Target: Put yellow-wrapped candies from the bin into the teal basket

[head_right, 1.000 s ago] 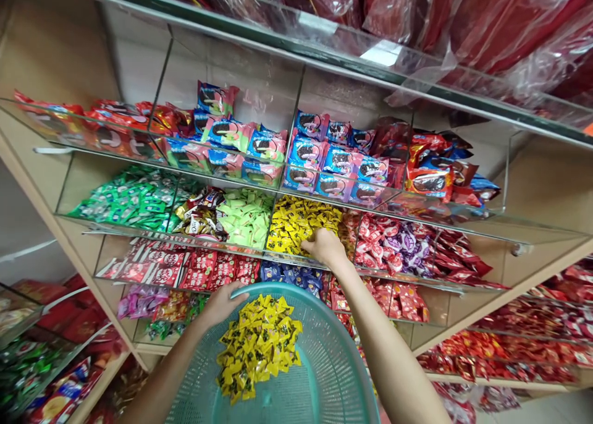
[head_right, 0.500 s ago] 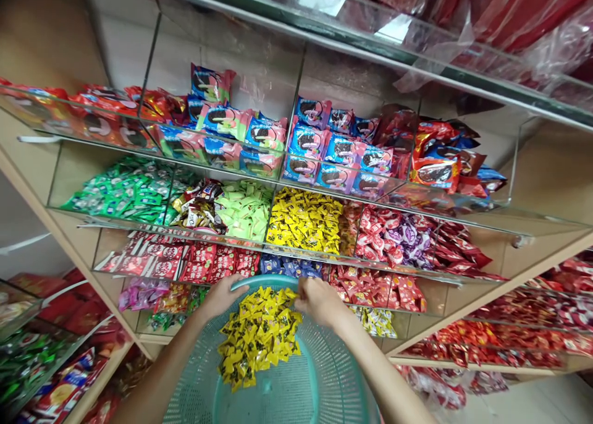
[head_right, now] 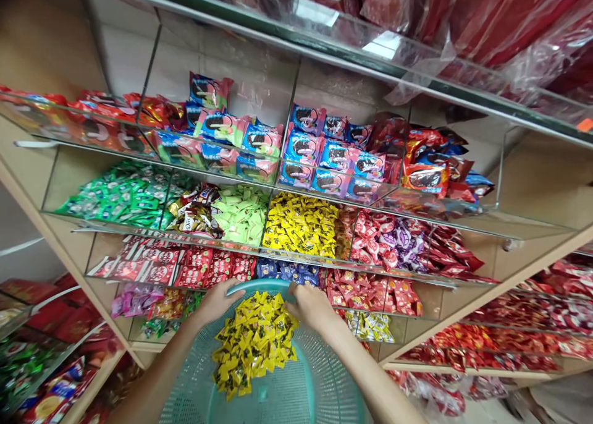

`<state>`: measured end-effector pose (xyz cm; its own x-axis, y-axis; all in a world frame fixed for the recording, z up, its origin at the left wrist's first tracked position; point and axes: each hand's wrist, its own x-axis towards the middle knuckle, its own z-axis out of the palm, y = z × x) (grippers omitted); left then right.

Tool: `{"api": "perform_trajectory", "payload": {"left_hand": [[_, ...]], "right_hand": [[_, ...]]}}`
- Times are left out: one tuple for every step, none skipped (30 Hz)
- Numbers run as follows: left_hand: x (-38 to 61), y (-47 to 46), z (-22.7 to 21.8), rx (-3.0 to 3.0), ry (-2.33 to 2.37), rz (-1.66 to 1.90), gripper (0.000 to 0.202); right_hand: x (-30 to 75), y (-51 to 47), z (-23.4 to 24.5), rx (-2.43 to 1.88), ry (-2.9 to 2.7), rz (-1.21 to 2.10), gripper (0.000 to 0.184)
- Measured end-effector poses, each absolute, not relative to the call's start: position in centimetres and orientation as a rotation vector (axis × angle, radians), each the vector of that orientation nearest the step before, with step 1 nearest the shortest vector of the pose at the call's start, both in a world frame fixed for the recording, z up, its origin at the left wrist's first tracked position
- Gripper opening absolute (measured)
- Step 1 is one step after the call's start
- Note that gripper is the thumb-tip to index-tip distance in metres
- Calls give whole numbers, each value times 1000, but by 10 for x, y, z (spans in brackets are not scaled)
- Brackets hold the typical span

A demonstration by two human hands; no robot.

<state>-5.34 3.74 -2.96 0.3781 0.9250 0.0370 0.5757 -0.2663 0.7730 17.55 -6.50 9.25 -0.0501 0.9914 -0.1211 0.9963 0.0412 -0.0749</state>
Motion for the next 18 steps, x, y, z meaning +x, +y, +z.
{"api": "perform_trajectory", "payload": {"left_hand": [[-53, 37, -30, 1952, 1295, 655, 42], [-53, 37, -29, 1948, 1295, 653, 42], [-53, 37, -29, 1945, 1292, 650, 42], [-53, 36, -29, 1946, 1287, 646, 41], [-53, 36, -29, 1949, 1280, 644, 40], [-53, 36, -28, 1953, 1274, 644, 40], [-52, 36, -28, 1955, 1272, 645, 39], [-52, 36, -28, 1953, 1278, 650, 39], [-52, 36, -28, 1949, 1287, 654, 39], [-52, 35, -28, 1945, 1292, 658, 39], [-52, 35, -28, 1944, 1293, 660, 38], [-52, 35, -28, 1947, 1290, 662, 38], [-52, 35, -27, 1953, 1282, 664, 37], [-53, 35, -27, 1961, 1272, 664, 36], [-53, 35, -26, 1966, 1263, 663, 36], [-53, 35, -25, 1968, 1258, 663, 36], [-53, 34, -25, 1966, 1256, 662, 37], [-53, 34, -24, 1961, 1258, 660, 37]], "right_hand": [[176, -62, 103, 2164, 2295, -232, 29], [177, -58, 116, 2184, 2359, -234, 26], [179, -54, 129, 2208, 2414, -228, 24], [182, -48, 141, 2234, 2463, -199, 23], [185, -42, 153, 2264, 2498, -163, 22], [189, -35, 163, 2295, 2520, -122, 22], [194, -27, 171, 2332, 2519, -73, 21], [198, -19, 177, 2374, 2491, -29, 19], [203, -12, 180, 2413, 2442, 14, 18], [206, -5, 182, 2445, 2364, 54, 17], [209, 1, 181, 2465, 2274, 88, 16], [211, 6, 180, 2475, 2186, 111, 17], [212, 10, 178, 2479, 2105, 125, 18], [213, 13, 175, 2481, 2041, 132, 20], [213, 15, 172, 2484, 1995, 132, 23], [212, 17, 170, 2491, 1962, 125, 26], [211, 18, 168, 2497, 1940, 115, 28], [211, 19, 166, 2499, 1921, 108, 29]]}}
